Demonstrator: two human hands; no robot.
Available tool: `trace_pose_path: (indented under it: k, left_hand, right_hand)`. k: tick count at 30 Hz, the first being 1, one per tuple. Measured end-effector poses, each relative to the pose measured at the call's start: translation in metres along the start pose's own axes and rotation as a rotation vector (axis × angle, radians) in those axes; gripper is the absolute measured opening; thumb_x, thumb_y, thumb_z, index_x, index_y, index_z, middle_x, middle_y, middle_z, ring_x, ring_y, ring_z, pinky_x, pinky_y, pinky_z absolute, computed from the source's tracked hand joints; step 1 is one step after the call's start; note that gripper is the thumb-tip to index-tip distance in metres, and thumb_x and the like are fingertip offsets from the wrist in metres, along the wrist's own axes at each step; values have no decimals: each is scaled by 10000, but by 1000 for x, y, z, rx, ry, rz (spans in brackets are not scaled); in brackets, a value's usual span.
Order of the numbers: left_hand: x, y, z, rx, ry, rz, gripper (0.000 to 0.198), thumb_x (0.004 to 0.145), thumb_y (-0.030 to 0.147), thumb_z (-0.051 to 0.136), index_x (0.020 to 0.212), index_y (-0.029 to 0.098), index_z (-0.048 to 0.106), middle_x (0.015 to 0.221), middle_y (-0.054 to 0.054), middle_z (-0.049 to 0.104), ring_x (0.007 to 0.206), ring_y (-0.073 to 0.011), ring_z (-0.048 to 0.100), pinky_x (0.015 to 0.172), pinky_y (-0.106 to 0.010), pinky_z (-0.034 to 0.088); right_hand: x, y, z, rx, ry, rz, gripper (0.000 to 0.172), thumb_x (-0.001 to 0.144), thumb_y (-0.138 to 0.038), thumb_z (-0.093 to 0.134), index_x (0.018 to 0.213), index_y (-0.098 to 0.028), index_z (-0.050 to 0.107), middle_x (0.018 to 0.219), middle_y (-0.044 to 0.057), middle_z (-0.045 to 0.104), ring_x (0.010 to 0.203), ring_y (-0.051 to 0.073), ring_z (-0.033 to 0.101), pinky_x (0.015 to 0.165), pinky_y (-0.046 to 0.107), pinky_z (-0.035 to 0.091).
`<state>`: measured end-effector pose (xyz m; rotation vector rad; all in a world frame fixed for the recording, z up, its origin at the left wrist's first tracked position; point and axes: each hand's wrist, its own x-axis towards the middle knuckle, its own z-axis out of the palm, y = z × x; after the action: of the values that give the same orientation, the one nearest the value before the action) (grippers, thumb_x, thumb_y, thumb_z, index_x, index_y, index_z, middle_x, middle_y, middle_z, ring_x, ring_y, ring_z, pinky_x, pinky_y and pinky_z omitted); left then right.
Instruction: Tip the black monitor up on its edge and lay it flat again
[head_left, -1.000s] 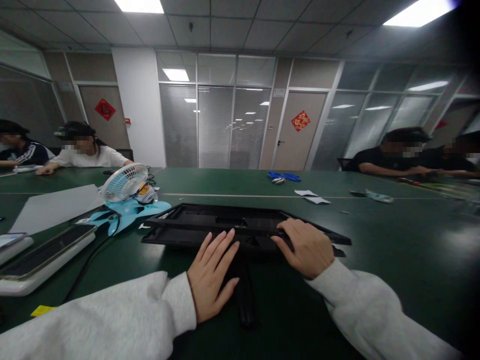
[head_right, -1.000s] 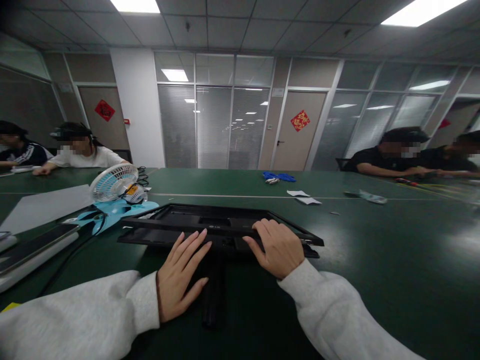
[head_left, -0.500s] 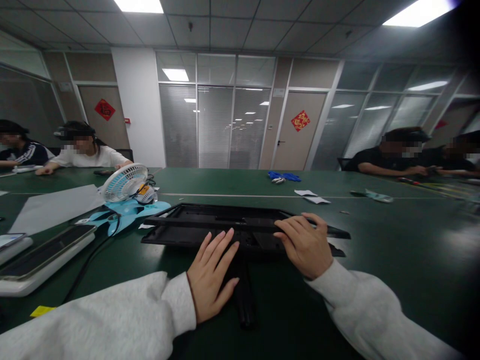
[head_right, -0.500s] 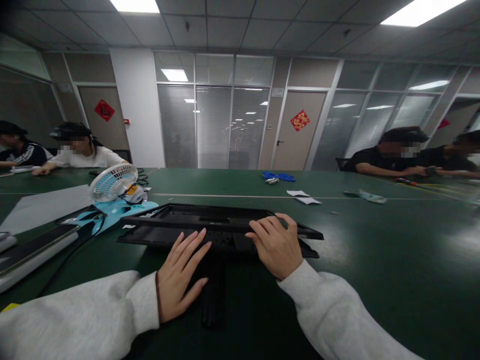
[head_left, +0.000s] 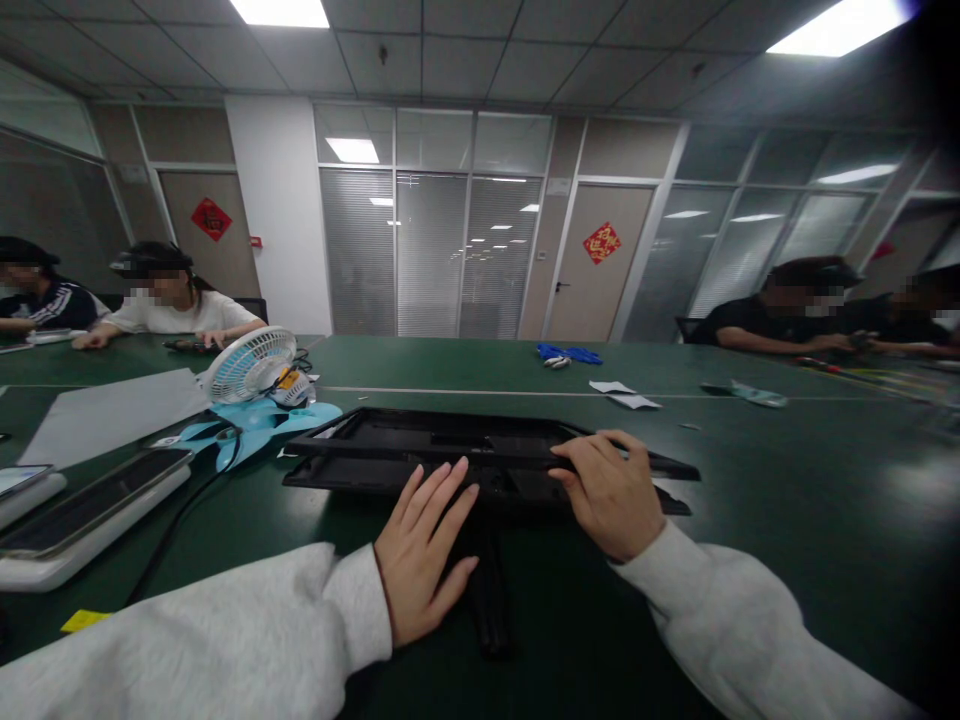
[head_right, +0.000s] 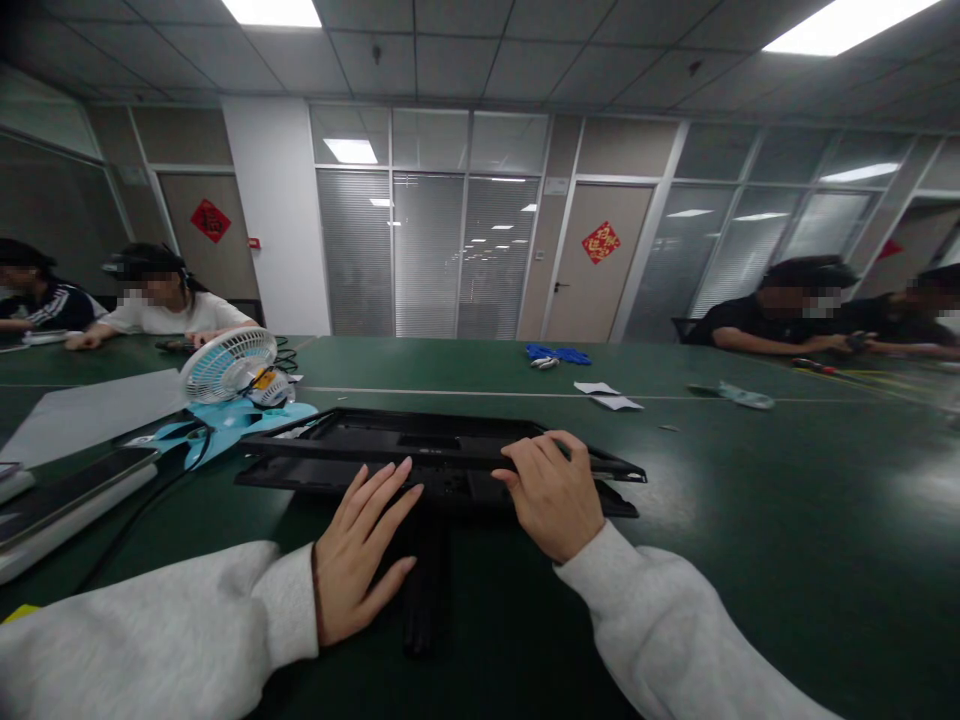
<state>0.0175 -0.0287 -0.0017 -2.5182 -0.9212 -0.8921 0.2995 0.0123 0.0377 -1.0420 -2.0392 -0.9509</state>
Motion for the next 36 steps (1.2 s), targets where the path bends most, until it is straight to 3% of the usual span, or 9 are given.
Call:
trace_pose_path:
  k: [20,31,36]
  left_hand:
    - [-1,-1,1,27,-30,-5,640,917,238,514,1513,108,320,1619,-124,175,1477,-308,198,1197,-527,172]
    - [-1,-2,2,26,-36,19,610,927,234,496,1500,99,333,1621,-128,160,1485,-300,174,1196,-527,170]
    - [-1,-3,4,-8,-63,17,624,937,254,484,1518,121,299,1608,-106,221,1485,-287,186,1203,-542,143]
  right_hand:
    - [1,3,0,-3,-88,-30,173,982,-304,466,976,-182,588,869,43,665,832,190,562,977,416,304]
    - [3,5,-2,24,-155,-28,239,990,-322,421,1024,-158,593,884,71,635,848,214,526,870,386,341]
    - [-2,10,4,76,-225,-26,244,988,-321,432,1055,-157,599,941,82,647,870,211,538,822,357,363]
